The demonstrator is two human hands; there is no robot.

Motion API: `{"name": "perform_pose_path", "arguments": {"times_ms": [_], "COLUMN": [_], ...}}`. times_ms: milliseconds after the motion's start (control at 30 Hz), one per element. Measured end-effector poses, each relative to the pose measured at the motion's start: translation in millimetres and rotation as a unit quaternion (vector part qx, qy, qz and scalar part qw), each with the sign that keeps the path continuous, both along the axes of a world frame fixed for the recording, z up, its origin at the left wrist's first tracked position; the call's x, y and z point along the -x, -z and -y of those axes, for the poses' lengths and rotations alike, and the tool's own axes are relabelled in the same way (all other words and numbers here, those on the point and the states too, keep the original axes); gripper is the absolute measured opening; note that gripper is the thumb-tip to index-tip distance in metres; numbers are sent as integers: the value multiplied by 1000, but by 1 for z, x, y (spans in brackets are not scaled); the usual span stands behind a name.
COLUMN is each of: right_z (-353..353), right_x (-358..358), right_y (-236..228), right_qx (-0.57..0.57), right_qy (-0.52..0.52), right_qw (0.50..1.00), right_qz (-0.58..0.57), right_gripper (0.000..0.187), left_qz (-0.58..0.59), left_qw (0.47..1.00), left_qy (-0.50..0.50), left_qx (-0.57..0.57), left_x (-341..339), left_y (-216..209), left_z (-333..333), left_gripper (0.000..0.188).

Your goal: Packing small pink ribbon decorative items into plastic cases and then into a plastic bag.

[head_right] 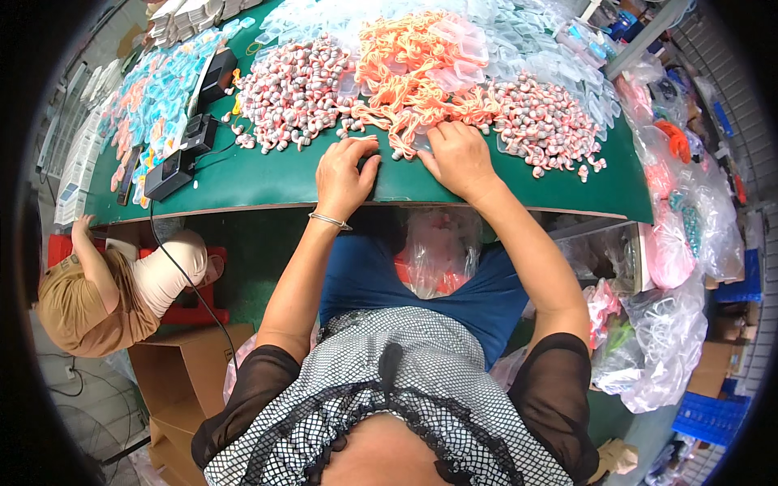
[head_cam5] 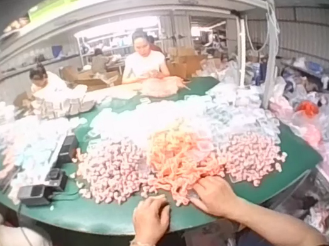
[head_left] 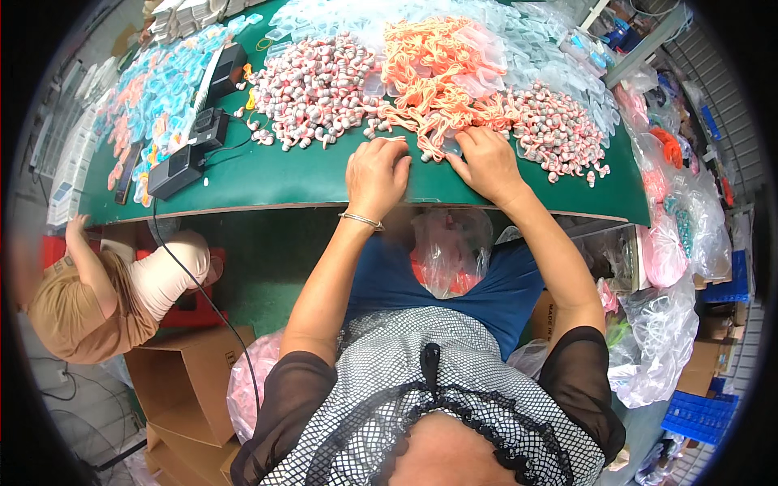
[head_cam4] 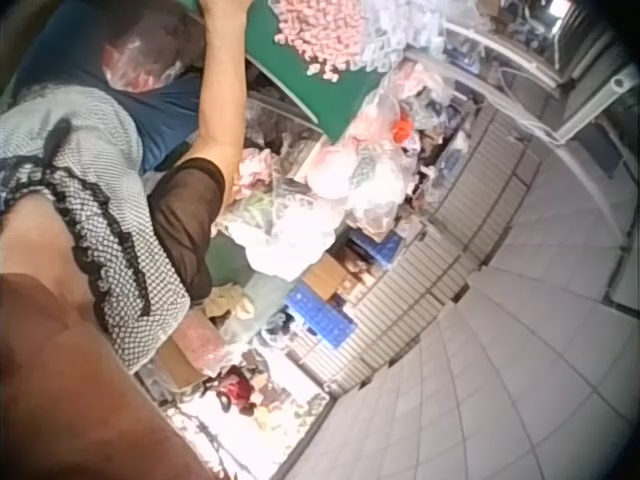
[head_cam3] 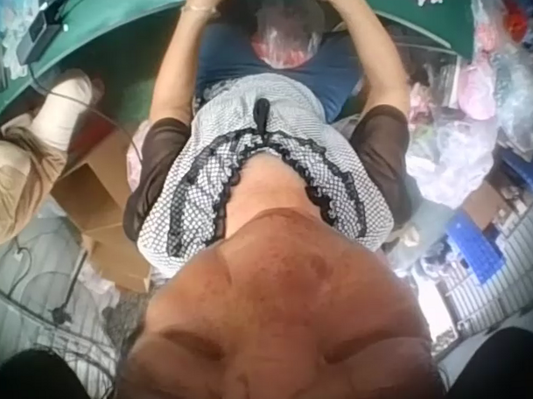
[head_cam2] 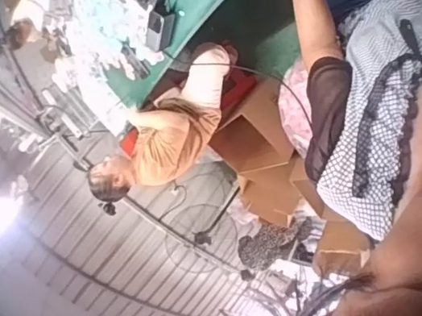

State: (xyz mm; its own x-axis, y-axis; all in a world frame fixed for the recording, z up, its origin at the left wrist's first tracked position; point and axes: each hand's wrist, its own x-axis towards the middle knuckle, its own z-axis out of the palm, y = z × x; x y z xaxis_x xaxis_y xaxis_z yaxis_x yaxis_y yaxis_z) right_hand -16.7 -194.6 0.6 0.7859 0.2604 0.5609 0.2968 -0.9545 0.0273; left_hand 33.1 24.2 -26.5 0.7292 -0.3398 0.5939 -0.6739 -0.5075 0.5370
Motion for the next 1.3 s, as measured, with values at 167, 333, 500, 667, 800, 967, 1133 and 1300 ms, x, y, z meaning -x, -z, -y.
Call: {"name": "perform_pose_path", "arguments": {"times_ms": [167,333,500,667,800,967,1133,1300], "right_z": [13,30,48,57,39,10,-40,-66], "right_x": [-5,-17,-8,11,31,34,22,4], "right_y": [-16,-24,-18,-2,-1,-17,-19,-6], "right_qx": [22,-175,-348,-452,-378,-209,-136,-7], "right_qy": [-29,-1,79,42,80,62,-10,61], "right_qw": [999,984,931,861,894,976,990,998], "right_qz": [-9,23,-77,-229,-227,-20,-23,-32], "right_gripper": [23,17,17,17,14,11,11,22], "left_qz": [-8,1,1,-4,-21,-37,-94,-63], "left_qw": [1000,1000,999,992,988,988,983,983], "left_qy": [10,1,-48,-121,-144,-135,-151,-171], "left_qx": [20,15,8,-16,-47,-65,-55,-26], "left_x": [-1,-2,-3,-17,-24,-30,-33,-37], "left_y": [2,5,-2,-9,-13,-10,-14,-4], "left_z": [0,-2,-12,-24,-25,-19,-16,-12], "left_gripper": [16,16,16,19,20,15,16,14]}}
